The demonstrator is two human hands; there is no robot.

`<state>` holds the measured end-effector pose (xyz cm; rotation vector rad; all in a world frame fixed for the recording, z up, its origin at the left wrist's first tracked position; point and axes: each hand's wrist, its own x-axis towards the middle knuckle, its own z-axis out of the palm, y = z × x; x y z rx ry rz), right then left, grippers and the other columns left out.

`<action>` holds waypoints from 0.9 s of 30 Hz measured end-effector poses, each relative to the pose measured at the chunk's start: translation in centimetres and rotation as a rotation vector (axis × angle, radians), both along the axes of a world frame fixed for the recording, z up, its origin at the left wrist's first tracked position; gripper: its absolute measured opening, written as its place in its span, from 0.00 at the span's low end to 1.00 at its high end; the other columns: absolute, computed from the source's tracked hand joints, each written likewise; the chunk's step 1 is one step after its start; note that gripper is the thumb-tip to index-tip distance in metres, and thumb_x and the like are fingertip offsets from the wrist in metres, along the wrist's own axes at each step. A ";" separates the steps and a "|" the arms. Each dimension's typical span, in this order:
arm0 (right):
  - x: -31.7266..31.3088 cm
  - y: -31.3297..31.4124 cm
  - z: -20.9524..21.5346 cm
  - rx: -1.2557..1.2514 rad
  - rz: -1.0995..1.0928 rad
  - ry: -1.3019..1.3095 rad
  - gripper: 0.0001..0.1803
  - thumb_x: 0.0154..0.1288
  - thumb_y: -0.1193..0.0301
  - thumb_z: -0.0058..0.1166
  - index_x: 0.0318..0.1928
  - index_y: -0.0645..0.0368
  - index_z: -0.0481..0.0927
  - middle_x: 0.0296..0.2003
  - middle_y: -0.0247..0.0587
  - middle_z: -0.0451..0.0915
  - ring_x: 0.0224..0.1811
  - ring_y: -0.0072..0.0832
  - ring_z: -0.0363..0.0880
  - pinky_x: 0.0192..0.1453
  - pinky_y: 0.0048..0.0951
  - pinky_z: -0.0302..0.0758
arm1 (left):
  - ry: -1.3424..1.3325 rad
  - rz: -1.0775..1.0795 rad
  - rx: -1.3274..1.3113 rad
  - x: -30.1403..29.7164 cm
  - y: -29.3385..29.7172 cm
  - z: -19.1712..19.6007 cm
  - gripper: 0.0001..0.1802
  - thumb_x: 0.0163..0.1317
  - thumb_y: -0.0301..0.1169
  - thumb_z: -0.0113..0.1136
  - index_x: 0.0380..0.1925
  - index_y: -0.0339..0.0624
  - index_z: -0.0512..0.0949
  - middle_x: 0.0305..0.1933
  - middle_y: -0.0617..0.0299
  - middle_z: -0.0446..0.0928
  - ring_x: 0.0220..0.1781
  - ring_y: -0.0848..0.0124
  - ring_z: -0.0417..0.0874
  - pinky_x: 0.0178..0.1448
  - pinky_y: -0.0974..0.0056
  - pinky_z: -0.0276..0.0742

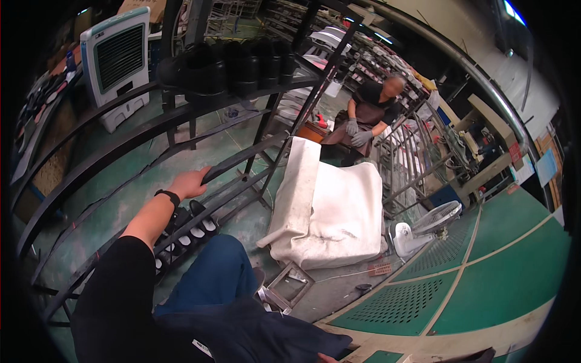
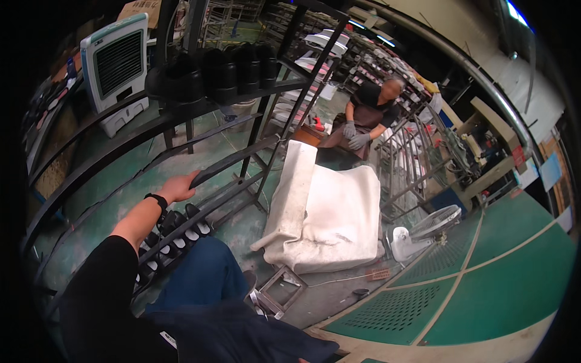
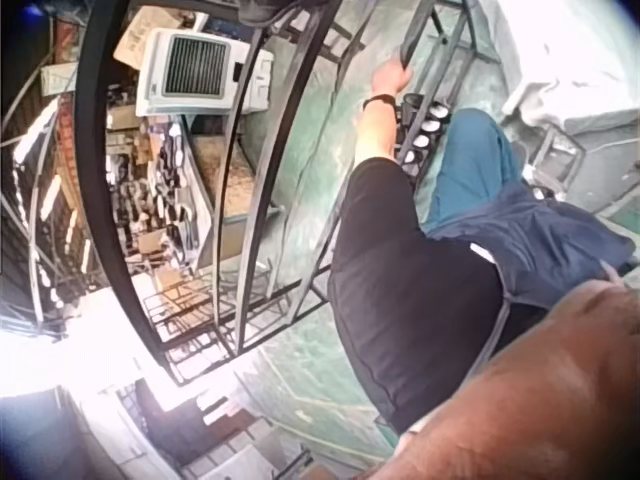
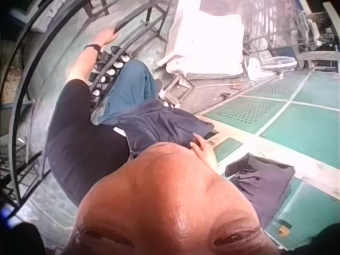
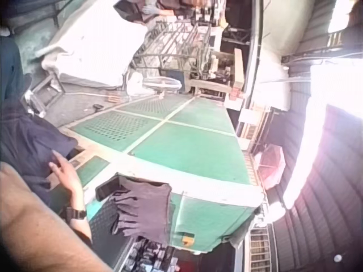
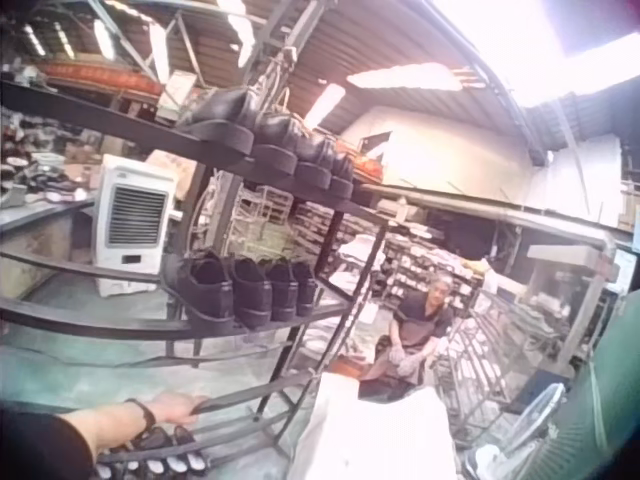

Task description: Inspecting and organizing shoes on a rack in a factory setting.

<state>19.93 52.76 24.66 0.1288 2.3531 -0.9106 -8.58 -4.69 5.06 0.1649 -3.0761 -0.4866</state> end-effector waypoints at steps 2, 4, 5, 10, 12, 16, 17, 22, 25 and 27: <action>0.6 0.8 -1.3 -0.012 -0.055 0.013 0.26 0.68 0.66 0.58 0.65 0.57 0.73 0.42 0.46 0.83 0.39 0.30 0.80 0.47 0.31 0.76 | -0.036 0.000 -0.018 -0.7 0.3 0.2 0.38 0.57 0.38 0.57 0.70 0.48 0.60 0.41 0.44 0.83 0.43 0.44 0.83 0.46 0.43 0.77; 0.4 1.0 -1.7 -0.028 -0.102 0.019 0.26 0.69 0.67 0.59 0.65 0.58 0.73 0.44 0.45 0.83 0.41 0.30 0.80 0.48 0.31 0.76 | -0.037 -0.002 -0.002 -0.4 -0.1 0.5 0.38 0.57 0.38 0.57 0.69 0.48 0.60 0.41 0.44 0.82 0.43 0.44 0.82 0.46 0.43 0.77; 0.2 0.9 -1.7 -0.019 -0.102 0.077 0.26 0.68 0.67 0.59 0.65 0.58 0.73 0.44 0.45 0.83 0.41 0.29 0.80 0.48 0.30 0.76 | -0.040 -0.011 0.007 -0.4 0.0 0.5 0.38 0.56 0.38 0.58 0.69 0.48 0.61 0.41 0.44 0.82 0.43 0.44 0.82 0.47 0.43 0.77; 0.5 -0.4 2.7 0.074 -0.135 0.298 0.28 0.68 0.68 0.60 0.67 0.58 0.72 0.50 0.48 0.82 0.49 0.30 0.80 0.53 0.30 0.76 | 0.065 -0.082 0.036 -1.5 -0.8 0.1 0.41 0.54 0.41 0.60 0.69 0.47 0.61 0.43 0.40 0.82 0.44 0.42 0.82 0.48 0.43 0.77; 2.2 0.4 4.5 -0.192 -0.358 0.390 0.34 0.65 0.60 0.64 0.67 0.63 0.70 0.50 0.53 0.82 0.54 0.39 0.82 0.56 0.34 0.78 | 0.143 -0.135 0.011 -3.3 -0.8 -2.6 0.43 0.55 0.44 0.62 0.70 0.45 0.60 0.51 0.38 0.79 0.52 0.42 0.80 0.54 0.43 0.77; 5.6 6.2 6.8 0.034 -0.390 0.637 0.29 0.67 0.65 0.60 0.66 0.61 0.72 0.52 0.43 0.83 0.55 0.31 0.81 0.61 0.34 0.76 | 0.069 -0.273 0.085 -4.3 -2.6 -6.8 0.41 0.64 0.43 0.56 0.73 0.34 0.56 0.71 0.40 0.65 0.72 0.48 0.68 0.74 0.53 0.63; 5.8 8.0 6.8 0.069 -0.432 0.718 0.26 0.68 0.65 0.59 0.64 0.60 0.73 0.45 0.40 0.83 0.48 0.27 0.81 0.55 0.32 0.77 | 0.030 -0.238 0.029 -4.5 -6.6 -7.7 0.42 0.64 0.41 0.58 0.73 0.32 0.56 0.73 0.41 0.64 0.74 0.49 0.65 0.76 0.54 0.60; 17.0 15.9 6.6 0.006 -1.161 0.943 0.18 0.69 0.70 0.57 0.57 0.61 0.79 0.40 0.36 0.84 0.42 0.19 0.81 0.43 0.23 0.76 | -0.220 -0.236 -0.020 -3.0 2.1 1.8 0.51 0.61 0.61 0.60 0.69 0.28 0.61 0.73 0.35 0.61 0.74 0.40 0.59 0.77 0.48 0.55; 26.2 22.0 4.9 0.334 -1.481 1.171 0.16 0.69 0.73 0.51 0.54 0.61 0.82 0.41 0.36 0.85 0.42 0.22 0.81 0.45 0.24 0.76 | 0.043 -0.354 -0.312 -3.4 4.3 1.1 0.45 0.66 0.57 0.55 0.67 0.26 0.64 0.70 0.32 0.63 0.69 0.39 0.66 0.71 0.45 0.63; 31.3 25.9 4.1 0.439 -1.746 1.243 0.18 0.69 0.70 0.50 0.57 0.58 0.80 0.48 0.36 0.83 0.51 0.25 0.79 0.52 0.30 0.74 | 0.023 -0.403 0.029 -2.5 6.4 1.0 0.37 0.69 0.48 0.54 0.67 0.28 0.64 0.70 0.38 0.66 0.69 0.47 0.68 0.72 0.53 0.62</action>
